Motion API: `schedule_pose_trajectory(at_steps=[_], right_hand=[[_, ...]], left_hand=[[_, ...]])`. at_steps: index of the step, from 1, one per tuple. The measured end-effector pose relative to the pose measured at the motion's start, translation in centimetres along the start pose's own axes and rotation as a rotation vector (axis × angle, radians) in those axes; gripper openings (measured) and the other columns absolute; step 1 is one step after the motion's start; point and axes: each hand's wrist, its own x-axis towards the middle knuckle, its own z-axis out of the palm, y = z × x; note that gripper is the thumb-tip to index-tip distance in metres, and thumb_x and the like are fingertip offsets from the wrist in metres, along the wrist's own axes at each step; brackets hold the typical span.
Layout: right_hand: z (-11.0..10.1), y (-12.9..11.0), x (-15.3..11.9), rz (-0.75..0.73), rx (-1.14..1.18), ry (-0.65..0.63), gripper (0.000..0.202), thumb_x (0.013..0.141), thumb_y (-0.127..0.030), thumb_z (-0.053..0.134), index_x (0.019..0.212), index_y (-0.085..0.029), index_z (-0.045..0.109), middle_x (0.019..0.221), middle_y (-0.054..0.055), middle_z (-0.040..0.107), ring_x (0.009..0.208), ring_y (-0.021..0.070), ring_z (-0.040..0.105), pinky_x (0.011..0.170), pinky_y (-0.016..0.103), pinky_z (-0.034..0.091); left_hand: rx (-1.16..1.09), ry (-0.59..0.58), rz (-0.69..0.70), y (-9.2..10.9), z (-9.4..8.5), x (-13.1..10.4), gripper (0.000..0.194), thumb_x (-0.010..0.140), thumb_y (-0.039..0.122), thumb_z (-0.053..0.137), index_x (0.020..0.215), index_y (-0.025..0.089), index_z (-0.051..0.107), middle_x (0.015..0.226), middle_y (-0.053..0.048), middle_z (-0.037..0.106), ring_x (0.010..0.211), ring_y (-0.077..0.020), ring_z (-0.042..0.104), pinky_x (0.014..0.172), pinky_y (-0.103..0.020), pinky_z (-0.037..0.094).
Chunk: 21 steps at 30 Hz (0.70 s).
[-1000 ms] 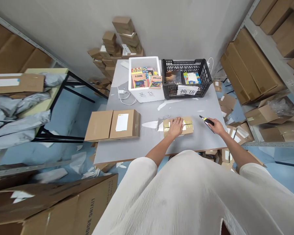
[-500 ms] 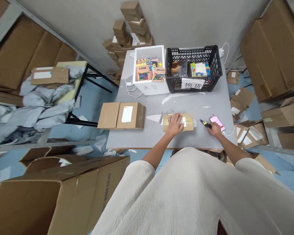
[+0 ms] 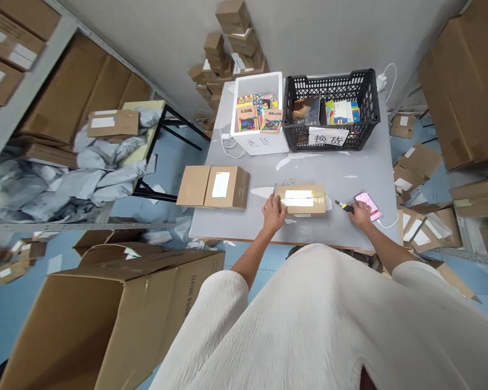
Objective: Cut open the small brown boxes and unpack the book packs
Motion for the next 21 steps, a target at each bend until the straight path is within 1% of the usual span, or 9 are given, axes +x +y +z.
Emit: schedule_pose_trajectory(at_steps=[3,6,7,9,11,13,16,18,21], right_hand=[[-1.0,-1.6,-0.2,0.010,0.073,0.014,0.042,0.097,-0.029,0.055,0.132,-0.021,0.075,0.145,0.021,0.066,0.138,0.0418,0.053,0.119,0.062,0.041],[-1.9,-4.4,-0.1,-0.001,0.304,0.003,0.043,0.101,-0.033,0.051,0.134,-0.021,0.076,0.138,0.018,0.073,0.126,0.0358,0.065,0.114,0.054,0.051],[-2.1,-5.6,0.0,-0.011,0.422,-0.006,0.045,0.102,-0.036,0.049,0.136,-0.022,0.075,0.137,0.016,0.076,0.121,0.0327,0.069,0.111,0.051,0.054],[-2.4,-8.0,0.0,-0.001,0.611,0.006,0.047,0.103,-0.044,0.050,0.136,-0.023,0.075,0.135,0.013,0.079,0.115,0.0307,0.073,0.109,0.048,0.057],[-2.7,-10.1,0.0,0.035,0.712,0.045,0.048,0.101,-0.047,0.051,0.132,-0.023,0.078,0.129,0.012,0.082,0.114,0.0310,0.075,0.108,0.048,0.058],[-3.0,-11.4,-0.3,0.091,0.748,0.118,0.049,0.099,-0.047,0.050,0.129,-0.023,0.079,0.127,0.011,0.083,0.114,0.0322,0.075,0.109,0.050,0.058],[-3.6,-11.9,-1.0,0.141,0.781,0.203,0.051,0.097,-0.046,0.050,0.132,-0.021,0.077,0.131,0.013,0.081,0.114,0.0325,0.076,0.111,0.053,0.058],[-4.1,-11.6,-1.6,0.136,0.786,0.239,0.051,0.096,-0.045,0.053,0.134,-0.021,0.076,0.135,0.014,0.079,0.117,0.0317,0.075,0.113,0.054,0.057],[-5.0,-11.2,-2.5,0.105,0.762,0.282,0.047,0.095,-0.044,0.056,0.130,-0.022,0.078,0.138,0.015,0.076,0.123,0.0307,0.072,0.116,0.054,0.056]], left_hand=[[-0.083,0.004,-0.030,-1.2,0.8,0.6,0.067,0.111,0.043,0.046,0.174,0.025,0.031,0.167,-0.020,0.052,0.154,-0.0327,0.051,0.120,-0.049,0.049],[-0.233,0.003,-0.060,-2.1,1.8,1.2,0.068,0.109,0.042,0.051,0.172,0.023,0.035,0.152,-0.018,0.061,0.142,-0.0309,0.060,0.115,-0.044,0.054],[-0.305,0.004,-0.063,-2.3,2.2,1.3,0.067,0.108,0.042,0.053,0.171,0.023,0.039,0.149,-0.018,0.062,0.138,-0.0309,0.062,0.114,-0.044,0.054],[-0.449,0.006,-0.049,-2.4,3.0,1.6,0.067,0.105,0.044,0.059,0.167,0.022,0.046,0.145,-0.017,0.062,0.133,-0.0319,0.064,0.110,-0.045,0.056],[-0.550,0.002,-0.014,-2.1,3.7,2.0,0.068,0.102,0.046,0.064,0.164,0.022,0.050,0.144,-0.018,0.062,0.129,-0.0331,0.065,0.108,-0.046,0.056],[-0.605,-0.001,0.016,-1.6,4.4,2.4,0.069,0.101,0.046,0.068,0.163,0.022,0.051,0.144,-0.018,0.061,0.128,-0.0336,0.065,0.108,-0.047,0.055],[-0.672,-0.011,0.064,-0.9,5.0,3.2,0.072,0.100,0.044,0.069,0.166,0.025,0.048,0.144,-0.017,0.061,0.126,-0.0318,0.065,0.107,-0.046,0.055],[-0.714,-0.028,0.097,-0.7,5.3,3.5,0.074,0.099,0.042,0.070,0.168,0.028,0.047,0.144,-0.015,0.060,0.126,-0.0301,0.065,0.107,-0.044,0.055],[-0.764,-0.056,0.127,-1.0,5.4,3.8,0.074,0.097,0.039,0.073,0.166,0.029,0.050,0.145,-0.014,0.061,0.124,-0.0289,0.065,0.104,-0.043,0.056]])
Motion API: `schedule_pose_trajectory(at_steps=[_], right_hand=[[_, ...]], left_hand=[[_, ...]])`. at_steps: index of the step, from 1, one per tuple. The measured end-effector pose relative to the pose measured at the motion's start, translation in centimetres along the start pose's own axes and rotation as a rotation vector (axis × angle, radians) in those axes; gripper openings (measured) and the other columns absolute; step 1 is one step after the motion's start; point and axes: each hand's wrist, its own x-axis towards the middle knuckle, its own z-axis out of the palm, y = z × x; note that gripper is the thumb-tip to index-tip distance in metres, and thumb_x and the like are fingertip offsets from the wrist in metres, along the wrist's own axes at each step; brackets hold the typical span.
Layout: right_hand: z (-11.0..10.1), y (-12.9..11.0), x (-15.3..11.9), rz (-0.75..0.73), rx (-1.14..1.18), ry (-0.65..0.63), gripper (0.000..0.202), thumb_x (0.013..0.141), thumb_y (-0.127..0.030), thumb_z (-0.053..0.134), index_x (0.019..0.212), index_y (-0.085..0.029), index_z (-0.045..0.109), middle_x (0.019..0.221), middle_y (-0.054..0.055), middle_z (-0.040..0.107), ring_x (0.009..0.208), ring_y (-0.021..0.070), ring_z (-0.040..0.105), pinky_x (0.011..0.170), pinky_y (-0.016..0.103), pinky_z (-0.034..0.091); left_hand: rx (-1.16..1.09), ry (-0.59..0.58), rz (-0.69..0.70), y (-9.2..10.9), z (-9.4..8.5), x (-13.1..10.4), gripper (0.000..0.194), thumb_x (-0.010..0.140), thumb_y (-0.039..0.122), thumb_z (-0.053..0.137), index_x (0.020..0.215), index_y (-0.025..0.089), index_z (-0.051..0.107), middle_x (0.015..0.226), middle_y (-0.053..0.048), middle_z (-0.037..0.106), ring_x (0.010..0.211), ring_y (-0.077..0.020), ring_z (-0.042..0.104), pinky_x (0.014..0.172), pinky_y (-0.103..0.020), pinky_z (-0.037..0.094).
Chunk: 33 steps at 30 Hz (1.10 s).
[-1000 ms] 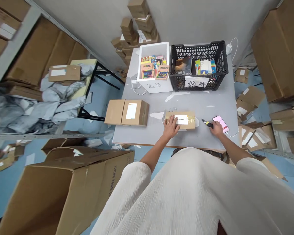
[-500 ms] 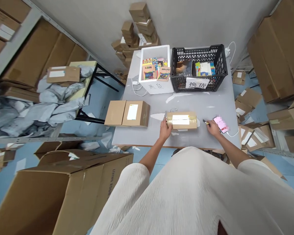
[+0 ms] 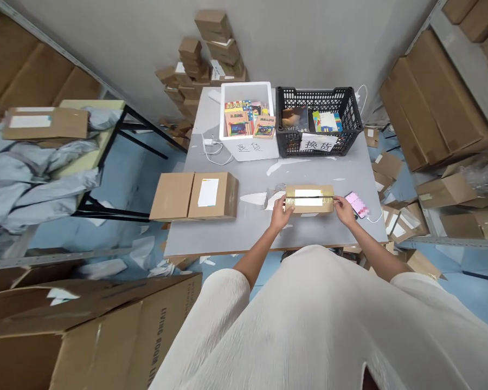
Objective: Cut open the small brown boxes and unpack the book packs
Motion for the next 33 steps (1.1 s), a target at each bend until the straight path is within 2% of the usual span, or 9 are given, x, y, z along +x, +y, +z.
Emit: schedule_pose_trajectory(at_steps=[5,9,12,16,20,26,30,33], right_hand=[[-1.2,-2.1,0.8,-0.102,-0.019,-0.014,0.050,0.100,-0.047,0.055,0.139,-0.023,0.075,0.147,0.016,0.070,0.123,0.0299,0.071,0.109,0.051,0.061],[-1.7,-4.3,3.5,-0.237,-0.128,-0.067,0.052,0.105,-0.045,0.049,0.148,-0.025,0.072,0.155,0.014,0.066,0.135,0.0312,0.066,0.116,0.053,0.056],[-1.5,-5.1,5.9,-0.298,-0.256,-0.141,0.053,0.106,-0.043,0.048,0.150,-0.026,0.072,0.158,0.011,0.067,0.148,0.0324,0.058,0.128,0.056,0.046],[-0.7,-4.5,8.0,-0.237,-0.414,-0.253,0.054,0.106,-0.043,0.047,0.149,-0.023,0.073,0.158,0.010,0.069,0.152,0.0364,0.055,0.132,0.060,0.039],[-0.2,-3.6,8.5,-0.180,-0.415,-0.285,0.057,0.108,-0.046,0.044,0.151,-0.023,0.073,0.158,0.009,0.069,0.153,0.0354,0.054,0.132,0.057,0.040],[-0.2,-3.5,8.2,-0.158,-0.382,-0.342,0.060,0.110,-0.049,0.043,0.155,-0.020,0.070,0.164,0.011,0.064,0.158,0.0339,0.050,0.135,0.053,0.035],[0.0,-3.7,8.1,-0.151,-0.364,-0.383,0.062,0.111,-0.050,0.043,0.157,-0.018,0.068,0.168,0.013,0.060,0.160,0.0337,0.048,0.136,0.051,0.034],[0.4,-3.7,7.9,-0.171,-0.388,-0.409,0.060,0.108,-0.045,0.051,0.159,-0.017,0.065,0.172,0.014,0.054,0.163,0.0337,0.044,0.138,0.051,0.029]], left_hand=[[-0.023,-0.004,0.016,-0.4,-0.4,-0.4,0.070,0.093,0.036,0.078,0.160,0.029,0.056,0.146,-0.013,0.063,0.121,-0.0283,0.068,0.104,-0.043,0.057],[-0.002,-0.002,0.033,-0.4,-0.4,-0.6,0.066,0.093,0.035,0.079,0.156,0.029,0.060,0.148,-0.012,0.064,0.120,-0.0281,0.068,0.106,-0.044,0.057],[0.009,-0.010,0.048,-0.4,-0.3,-0.6,0.065,0.094,0.036,0.078,0.156,0.027,0.060,0.149,-0.014,0.063,0.121,-0.0288,0.068,0.105,-0.044,0.057],[0.052,-0.016,0.068,-0.5,-0.4,-0.3,0.062,0.096,0.039,0.076,0.155,0.027,0.061,0.147,-0.014,0.063,0.124,-0.0296,0.068,0.109,-0.045,0.055],[0.104,-0.039,0.101,-0.1,-0.8,-0.1,0.058,0.097,0.037,0.073,0.152,0.025,0.062,0.146,-0.015,0.063,0.132,-0.0312,0.065,0.115,-0.046,0.052],[0.277,0.020,0.125,2.2,-1.8,-0.7,0.043,0.096,0.036,0.077,0.137,0.026,0.067,0.159,-0.016,0.056,0.152,-0.0387,0.051,0.122,-0.053,0.044],[0.299,0.052,0.155,4.1,-2.6,-1.9,0.020,0.108,0.039,0.064,0.121,0.026,0.069,0.148,-0.013,0.065,0.145,-0.0336,0.057,0.118,-0.049,0.046],[0.301,0.047,0.183,5.0,-3.0,-2.8,0.022,0.113,0.037,0.053,0.102,0.026,0.069,0.130,-0.010,0.072,0.133,-0.0291,0.065,0.114,-0.046,0.046]])
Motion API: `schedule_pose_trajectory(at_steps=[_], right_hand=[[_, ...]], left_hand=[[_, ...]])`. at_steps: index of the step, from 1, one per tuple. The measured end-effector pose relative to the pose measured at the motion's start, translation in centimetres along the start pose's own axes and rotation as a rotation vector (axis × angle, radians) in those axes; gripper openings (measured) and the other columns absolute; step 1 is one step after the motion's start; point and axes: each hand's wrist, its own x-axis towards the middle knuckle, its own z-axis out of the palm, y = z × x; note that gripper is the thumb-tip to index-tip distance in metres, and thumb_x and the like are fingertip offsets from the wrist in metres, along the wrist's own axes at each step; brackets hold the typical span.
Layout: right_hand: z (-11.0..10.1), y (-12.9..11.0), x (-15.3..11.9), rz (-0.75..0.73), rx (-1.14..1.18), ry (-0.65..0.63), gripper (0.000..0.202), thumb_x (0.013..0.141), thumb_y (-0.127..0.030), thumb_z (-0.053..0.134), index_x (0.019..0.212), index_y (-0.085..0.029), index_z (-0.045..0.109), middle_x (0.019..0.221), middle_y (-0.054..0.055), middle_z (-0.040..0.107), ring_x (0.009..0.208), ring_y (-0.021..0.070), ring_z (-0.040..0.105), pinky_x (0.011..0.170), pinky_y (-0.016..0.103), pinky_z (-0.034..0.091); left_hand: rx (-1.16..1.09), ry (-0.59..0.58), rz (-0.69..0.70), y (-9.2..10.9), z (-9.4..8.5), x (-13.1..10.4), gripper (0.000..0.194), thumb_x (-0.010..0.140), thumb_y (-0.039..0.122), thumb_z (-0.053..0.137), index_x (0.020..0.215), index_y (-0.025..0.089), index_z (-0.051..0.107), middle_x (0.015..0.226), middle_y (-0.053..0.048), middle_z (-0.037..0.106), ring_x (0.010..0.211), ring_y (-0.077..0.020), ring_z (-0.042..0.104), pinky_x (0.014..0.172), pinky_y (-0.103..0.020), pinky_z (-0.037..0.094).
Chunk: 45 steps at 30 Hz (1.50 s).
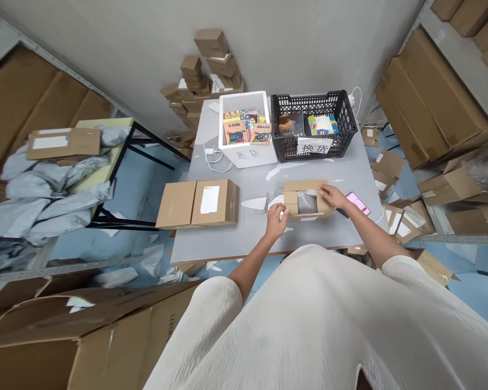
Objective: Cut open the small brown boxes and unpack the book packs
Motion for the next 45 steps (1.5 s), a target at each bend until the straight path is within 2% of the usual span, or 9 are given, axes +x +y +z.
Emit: schedule_pose_trajectory(at_steps=[3,5,11,16,25,32,37,41,45], right_hand=[[0.7,-0.4,-0.2,0.002,-0.062,-0.024,0.066,0.103,-0.042,0.060,0.163,-0.015,0.060,0.177,0.017,0.046,0.167,0.0365,0.037,0.139,0.053,0.027],[1.3,-0.8,-0.4,0.014,-0.111,-0.038,0.072,0.100,-0.043,0.065,0.166,-0.014,0.056,0.181,0.018,0.040,0.169,0.0394,0.031,0.138,0.056,0.028],[2.6,-2.1,-1.2,0.022,-0.195,-0.031,0.084,0.096,-0.048,0.072,0.169,-0.017,0.046,0.185,0.019,0.029,0.171,0.0421,0.022,0.134,0.061,0.031],[2.8,-2.7,-1.5,0.011,-0.219,-0.019,0.087,0.095,-0.049,0.072,0.170,-0.018,0.042,0.185,0.020,0.028,0.171,0.0418,0.020,0.133,0.062,0.031],[3.4,-2.9,-1.4,0.043,-0.216,0.017,0.086,0.092,-0.040,0.070,0.170,-0.017,0.041,0.185,0.019,0.030,0.171,0.0432,0.021,0.133,0.063,0.033],[2.9,-2.6,-1.4,0.057,-0.199,0.006,0.086,0.091,-0.041,0.070,0.169,-0.015,0.044,0.185,0.019,0.029,0.171,0.0442,0.020,0.135,0.063,0.032],[2.7,-2.2,-1.4,0.037,-0.175,0.014,0.085,0.089,-0.040,0.072,0.167,-0.018,0.046,0.183,0.019,0.033,0.171,0.0427,0.023,0.135,0.063,0.031],[2.4,-2.1,-1.3,0.052,-0.174,0.010,0.085,0.088,-0.040,0.074,0.165,-0.018,0.048,0.182,0.020,0.035,0.170,0.0417,0.025,0.136,0.062,0.030],[1.9,-2.0,-1.7,0.016,-0.090,0.028,0.084,0.086,-0.038,0.072,0.165,-0.019,0.049,0.179,0.017,0.041,0.169,0.0386,0.029,0.137,0.059,0.029]], left_hand=[[0.020,-0.126,0.042,0.2,-0.4,-0.8,0.020,0.108,0.037,0.062,0.093,0.025,0.069,0.121,-0.008,0.074,0.127,-0.0288,0.066,0.115,-0.047,0.044],[0.070,-0.244,0.082,0.2,-0.4,-1.2,0.010,0.100,0.036,0.075,0.102,0.027,0.072,0.131,-0.009,0.072,0.134,-0.0320,0.062,0.120,-0.052,0.041],[0.256,-0.422,0.213,0.5,0.8,0.4,0.073,0.087,0.026,0.085,0.155,0.033,0.060,0.166,-0.015,0.053,0.158,-0.0403,0.044,0.129,-0.060,0.030],[0.305,-0.518,0.328,1.1,1.6,2.4,0.090,0.087,0.025,0.084,0.169,0.035,0.048,0.173,-0.016,0.050,0.167,-0.0427,0.033,0.134,-0.066,0.017],[0.360,-0.350,0.259,0.9,0.2,0.5,0.102,0.082,0.029,0.094,0.171,0.037,0.044,0.181,-0.016,0.037,0.170,-0.0490,0.024,0.135,-0.074,0.008],[0.346,-0.174,0.048,-1.1,-1.3,0.2,0.106,0.082,0.056,0.094,0.173,0.032,0.043,0.173,-0.022,0.046,0.170,-0.0537,0.019,0.133,-0.076,0.012],[0.291,-0.336,0.043,-3.0,-0.7,3.0,0.120,0.073,0.065,0.097,0.172,0.024,0.042,0.167,-0.026,0.051,0.152,-0.0512,0.050,0.129,-0.065,0.033],[0.301,-0.455,0.086,-3.1,0.1,6.7,0.146,0.054,0.061,0.107,0.176,0.022,0.036,0.183,-0.027,0.027,0.153,-0.0579,0.047,0.125,-0.065,0.037],[0.316,-0.559,0.107,-2.9,0.9,9.0,0.149,0.055,0.070,0.104,0.177,0.022,0.034,0.185,-0.027,0.021,0.158,-0.0602,0.039,0.125,-0.069,0.036]])
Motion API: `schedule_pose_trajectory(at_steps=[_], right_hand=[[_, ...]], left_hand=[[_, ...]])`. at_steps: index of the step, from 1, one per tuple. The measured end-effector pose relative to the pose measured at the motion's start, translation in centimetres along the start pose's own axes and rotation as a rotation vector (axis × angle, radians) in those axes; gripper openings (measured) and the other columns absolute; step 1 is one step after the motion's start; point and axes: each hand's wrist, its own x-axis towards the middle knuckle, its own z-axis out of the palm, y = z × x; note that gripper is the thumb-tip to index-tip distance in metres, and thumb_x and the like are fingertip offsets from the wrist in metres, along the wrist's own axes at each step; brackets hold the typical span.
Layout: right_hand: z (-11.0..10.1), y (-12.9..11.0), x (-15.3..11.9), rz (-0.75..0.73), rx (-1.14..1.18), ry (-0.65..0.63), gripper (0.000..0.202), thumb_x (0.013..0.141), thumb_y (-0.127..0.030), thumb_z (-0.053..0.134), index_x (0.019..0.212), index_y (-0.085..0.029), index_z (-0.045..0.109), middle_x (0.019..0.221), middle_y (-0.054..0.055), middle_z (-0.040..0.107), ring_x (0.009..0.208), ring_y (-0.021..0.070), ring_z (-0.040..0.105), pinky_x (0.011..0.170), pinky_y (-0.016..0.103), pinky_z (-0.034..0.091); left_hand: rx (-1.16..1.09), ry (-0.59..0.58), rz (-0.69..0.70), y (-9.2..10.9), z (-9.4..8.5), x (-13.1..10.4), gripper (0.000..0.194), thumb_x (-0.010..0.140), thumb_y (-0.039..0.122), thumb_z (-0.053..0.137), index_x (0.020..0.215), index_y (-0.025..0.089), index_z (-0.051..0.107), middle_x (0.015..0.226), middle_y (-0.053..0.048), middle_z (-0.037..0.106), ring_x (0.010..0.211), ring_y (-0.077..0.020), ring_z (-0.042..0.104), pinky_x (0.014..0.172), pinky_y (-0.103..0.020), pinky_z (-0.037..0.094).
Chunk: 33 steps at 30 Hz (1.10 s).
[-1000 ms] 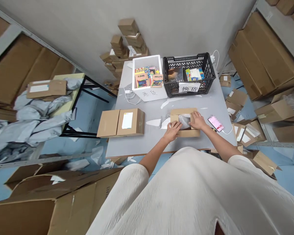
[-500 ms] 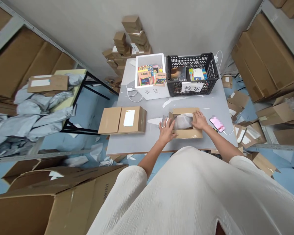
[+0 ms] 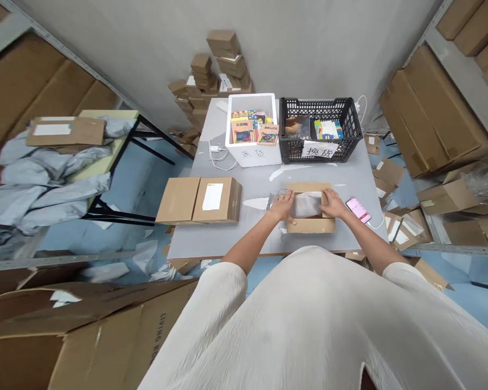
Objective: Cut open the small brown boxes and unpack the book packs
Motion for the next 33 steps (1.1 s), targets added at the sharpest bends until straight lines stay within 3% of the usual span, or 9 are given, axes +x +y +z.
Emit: schedule_pose_trajectory(at_steps=[3,7,10,15,19,22,25,28,33], right_hand=[[-0.6,0.7,-1.0,-0.014,0.117,0.040,0.083,0.088,-0.037,0.066,0.168,-0.020,0.047,0.178,0.015,0.042,0.168,0.0342,0.034,0.138,0.055,0.030],[-1.6,2.9,-3.3,0.011,0.246,0.217,0.078,0.091,-0.035,0.056,0.169,-0.025,0.047,0.176,0.014,0.044,0.158,0.0320,0.049,0.132,0.057,0.040],[-2.0,5.1,-4.8,0.110,0.260,0.324,0.077,0.091,-0.038,0.056,0.167,-0.024,0.048,0.166,0.018,0.053,0.140,0.0340,0.064,0.121,0.057,0.052],[-1.0,6.8,-5.4,0.309,0.192,0.389,0.068,0.090,-0.049,0.060,0.151,-0.018,0.062,0.145,0.020,0.063,0.125,0.0358,0.067,0.114,0.056,0.056],[0.1,5.9,-4.4,0.318,0.109,0.454,0.053,0.085,-0.040,0.061,0.133,-0.022,0.072,0.135,0.018,0.067,0.123,0.0372,0.065,0.115,0.061,0.053],[0.0,5.0,-3.9,0.257,0.133,0.364,0.047,0.086,-0.030,0.057,0.128,-0.021,0.074,0.127,0.016,0.071,0.115,0.0344,0.068,0.111,0.056,0.056],[-0.9,4.3,-3.8,0.192,0.099,0.292,0.045,0.088,-0.024,0.055,0.128,-0.022,0.075,0.125,0.013,0.073,0.112,0.0308,0.070,0.106,0.048,0.059],[-2.6,2.9,-3.7,0.145,-0.106,0.237,0.043,0.094,-0.021,0.053,0.131,-0.021,0.075,0.129,0.015,0.073,0.116,0.0314,0.069,0.104,0.046,0.056],[-4.2,-2.4,-2.1,-0.189,-0.453,0.110,0.043,0.103,-0.017,0.048,0.137,-0.018,0.075,0.135,0.019,0.072,0.122,0.0351,0.063,0.105,0.047,0.047]], left_hand=[[0.004,-0.010,0.010,-0.2,0.1,0.5,0.145,0.060,0.076,0.100,0.178,0.023,0.034,0.185,-0.025,0.022,0.161,-0.0588,0.035,0.126,-0.068,0.035],[0.015,-0.008,0.030,-0.6,0.4,0.2,0.151,0.054,0.075,0.103,0.178,0.023,0.033,0.185,-0.025,0.022,0.161,-0.0592,0.033,0.126,-0.069,0.034],[0.006,0.003,0.043,-0.8,0.4,-0.1,0.152,0.052,0.073,0.105,0.177,0.023,0.035,0.185,-0.026,0.022,0.161,-0.0597,0.034,0.127,-0.068,0.033],[-0.007,0.011,0.021,-0.6,0.3,-0.2,0.156,0.047,0.069,0.108,0.177,0.024,0.035,0.184,-0.027,0.025,0.160,-0.0598,0.036,0.127,-0.068,0.033],[-0.005,0.013,0.019,-0.4,0.0,-0.5,0.154,0.051,0.072,0.105,0.178,0.024,0.033,0.184,-0.026,0.025,0.160,-0.0584,0.036,0.127,-0.067,0.033],[0.004,-0.006,0.022,-0.3,-0.3,-0.9,0.154,0.051,0.069,0.106,0.179,0.024,0.032,0.186,-0.025,0.022,0.160,-0.0585,0.036,0.126,-0.066,0.035],[0.005,-0.019,0.019,-0.2,-0.6,-1.5,0.157,0.053,0.068,0.105,0.181,0.025,0.025,0.187,-0.024,0.018,0.161,-0.0581,0.035,0.126,-0.066,0.035],[0.034,-0.051,0.028,0.0,-1.0,-1.9,0.158,0.060,0.076,0.099,0.183,0.026,0.013,0.189,-0.022,0.010,0.164,-0.0562,0.030,0.128,-0.066,0.033],[0.076,-0.096,0.031,0.3,-1.4,-2.1,0.159,0.067,0.086,0.088,0.183,0.026,-0.002,0.190,-0.019,0.003,0.167,-0.0531,0.024,0.130,-0.063,0.031]])
